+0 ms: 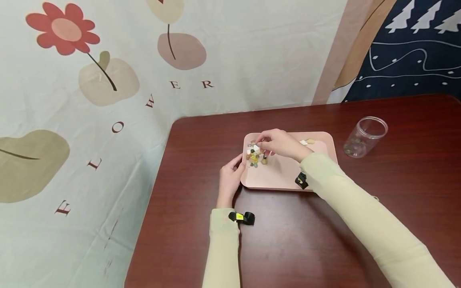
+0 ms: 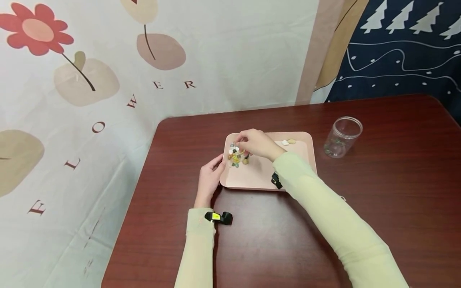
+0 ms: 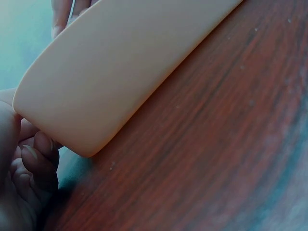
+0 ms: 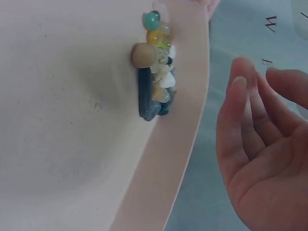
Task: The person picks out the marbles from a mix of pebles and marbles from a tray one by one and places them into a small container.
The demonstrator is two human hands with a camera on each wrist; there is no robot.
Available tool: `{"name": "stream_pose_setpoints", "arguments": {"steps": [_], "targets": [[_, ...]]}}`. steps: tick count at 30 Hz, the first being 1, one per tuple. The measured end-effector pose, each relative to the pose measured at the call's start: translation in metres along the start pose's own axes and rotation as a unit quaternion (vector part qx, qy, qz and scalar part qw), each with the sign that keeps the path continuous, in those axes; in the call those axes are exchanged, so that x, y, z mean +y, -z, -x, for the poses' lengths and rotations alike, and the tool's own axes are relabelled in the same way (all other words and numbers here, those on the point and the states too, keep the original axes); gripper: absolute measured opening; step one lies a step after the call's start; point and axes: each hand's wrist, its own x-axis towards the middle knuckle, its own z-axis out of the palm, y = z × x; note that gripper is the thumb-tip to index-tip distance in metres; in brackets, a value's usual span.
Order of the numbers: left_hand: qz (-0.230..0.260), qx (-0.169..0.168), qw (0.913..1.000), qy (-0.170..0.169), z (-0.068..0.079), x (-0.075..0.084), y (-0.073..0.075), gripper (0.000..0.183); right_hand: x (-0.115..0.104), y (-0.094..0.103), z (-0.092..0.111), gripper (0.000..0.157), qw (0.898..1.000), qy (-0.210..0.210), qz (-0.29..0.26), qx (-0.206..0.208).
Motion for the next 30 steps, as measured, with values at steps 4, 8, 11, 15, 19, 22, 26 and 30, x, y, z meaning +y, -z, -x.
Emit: {"name": "stream_pose_setpoints", "arguments": {"steps": [4,8,11,15,19,22,26,30], "targets": [[-0.009,-0.001,0.9999,0.008,0.001,0.0,0.001,0.029,0.0,-0.004,-0.007,0.025,0.999,-0.013,0.016,-0.033],[-0.004,-0.008,0.9999,0.015,0.002,0.0,0.002,0.03,0.003,-0.009,-0.015,0.025,0.997,-0.024,0.044,-0.06],[0.002,-0.014,0.9998,0.011,0.002,0.0,0.002,0.031,0.003,-0.01,-0.019,0.024,0.995,-0.037,0.058,-0.069],[0.002,-0.011,0.9999,0.006,0.0,0.002,0.003,0.031,0.001,-0.009,-0.022,0.024,0.994,-0.049,0.065,-0.075],[-0.003,-0.008,0.9999,0.007,-0.001,0.003,0.002,0.03,0.002,-0.009,-0.024,0.024,0.993,-0.053,0.073,-0.08],[-0.006,-0.009,0.9999,0.006,-0.002,0.003,0.002,0.03,0.004,-0.009,-0.025,0.022,0.993,-0.053,0.063,-0.083],[-0.008,-0.005,0.9999,0.005,-0.003,0.003,0.002,0.029,0.007,-0.01,-0.026,0.02,0.994,-0.054,0.035,-0.094],[-0.009,-0.005,0.9999,0.009,-0.001,0.003,0.002,0.03,0.009,-0.014,-0.028,0.02,0.992,-0.061,0.025,-0.111]]}}
